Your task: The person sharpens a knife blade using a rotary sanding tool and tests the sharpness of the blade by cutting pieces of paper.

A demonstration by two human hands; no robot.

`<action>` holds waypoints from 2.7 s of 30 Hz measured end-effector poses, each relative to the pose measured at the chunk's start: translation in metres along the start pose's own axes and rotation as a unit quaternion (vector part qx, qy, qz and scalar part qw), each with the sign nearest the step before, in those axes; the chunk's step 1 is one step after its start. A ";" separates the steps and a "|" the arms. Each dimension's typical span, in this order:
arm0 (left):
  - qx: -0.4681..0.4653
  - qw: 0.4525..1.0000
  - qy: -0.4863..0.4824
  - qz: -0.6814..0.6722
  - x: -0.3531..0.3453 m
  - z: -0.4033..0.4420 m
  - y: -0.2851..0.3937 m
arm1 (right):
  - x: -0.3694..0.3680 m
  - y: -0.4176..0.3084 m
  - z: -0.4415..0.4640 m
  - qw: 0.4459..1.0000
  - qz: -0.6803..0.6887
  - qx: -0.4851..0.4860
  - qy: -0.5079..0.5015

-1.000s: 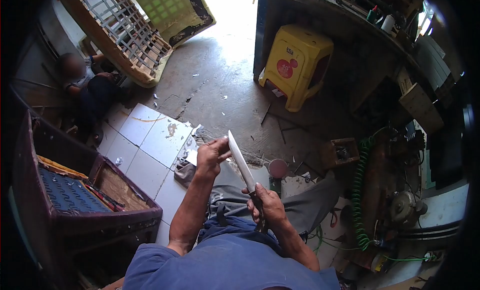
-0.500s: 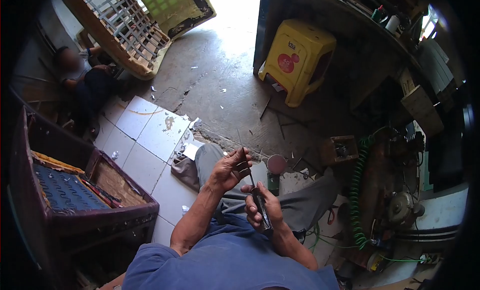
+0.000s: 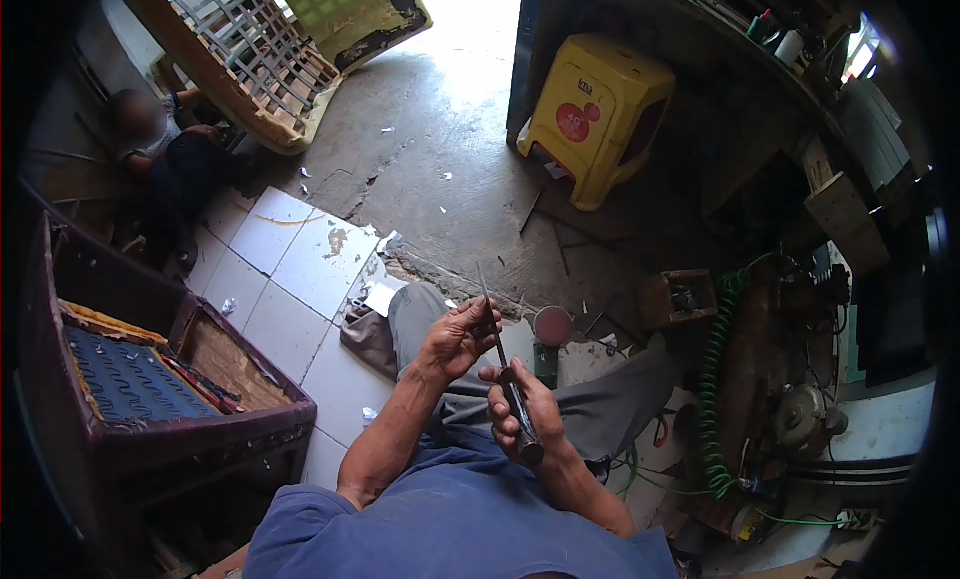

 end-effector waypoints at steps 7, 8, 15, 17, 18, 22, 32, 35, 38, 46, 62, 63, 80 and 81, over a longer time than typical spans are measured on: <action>0.003 1.000 0.018 0.012 0.000 -0.002 0.004 | 0.002 0.000 0.000 1.000 0.001 -0.014 -0.015; 0.008 1.000 0.019 0.015 0.000 -0.003 0.002 | 0.003 0.001 -0.001 1.000 0.001 -0.014 -0.010; 0.008 1.000 0.008 0.026 -0.003 -0.003 0.003 | 0.009 0.000 -0.001 1.000 -0.023 -0.005 -0.020; 0.012 0.999 0.017 0.041 -0.005 -0.006 0.005 | 0.015 0.001 -0.001 0.999 -0.025 -0.013 -0.017; 0.012 0.999 0.018 0.040 -0.005 -0.007 0.005 | 0.019 0.001 -0.001 0.999 -0.025 -0.013 -0.017; 0.017 0.999 0.015 0.046 -0.005 -0.005 -0.001 | 0.023 0.001 -0.004 0.999 -0.014 -0.016 -0.042; 0.022 0.971 0.096 0.217 -0.005 0.027 -0.042 | 0.023 -0.133 -0.058 0.883 -0.354 0.299 0.071; 0.081 0.922 0.142 0.352 0.039 0.047 -0.115 | 0.050 -0.213 -0.087 0.840 -0.349 0.403 0.097; 0.070 0.794 0.249 0.550 0.092 0.064 -0.190 | 0.101 -0.268 -0.085 0.747 -0.453 0.466 0.140; 0.103 0.676 0.285 0.672 0.120 0.103 -0.275 | 0.269 -0.194 -0.036 0.470 -0.735 0.384 0.304; 0.063 0.712 0.281 0.641 0.144 0.119 -0.268 | 0.412 -0.106 -0.014 0.392 -0.738 0.367 0.408; 0.060 0.759 0.277 0.586 0.144 0.117 -0.265 | 0.404 -0.099 -0.011 0.414 -0.731 0.412 0.353; 0.073 0.768 0.285 0.569 0.135 0.089 -0.242 | 0.344 -0.039 0.013 0.619 -0.627 0.473 0.010; 0.074 0.767 0.283 0.571 0.142 0.087 -0.245 | 0.351 -0.031 0.017 0.645 -0.622 0.443 0.012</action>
Point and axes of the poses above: each hand's wrist, its own z-axis towards the middle knuckle, its own x-axis out of the back of the hand, y = z × x, the point moved 8 cm from there along z, towards the middle knuckle, and after that the axes turned 6 degrees about z, right-handed, at the moved point
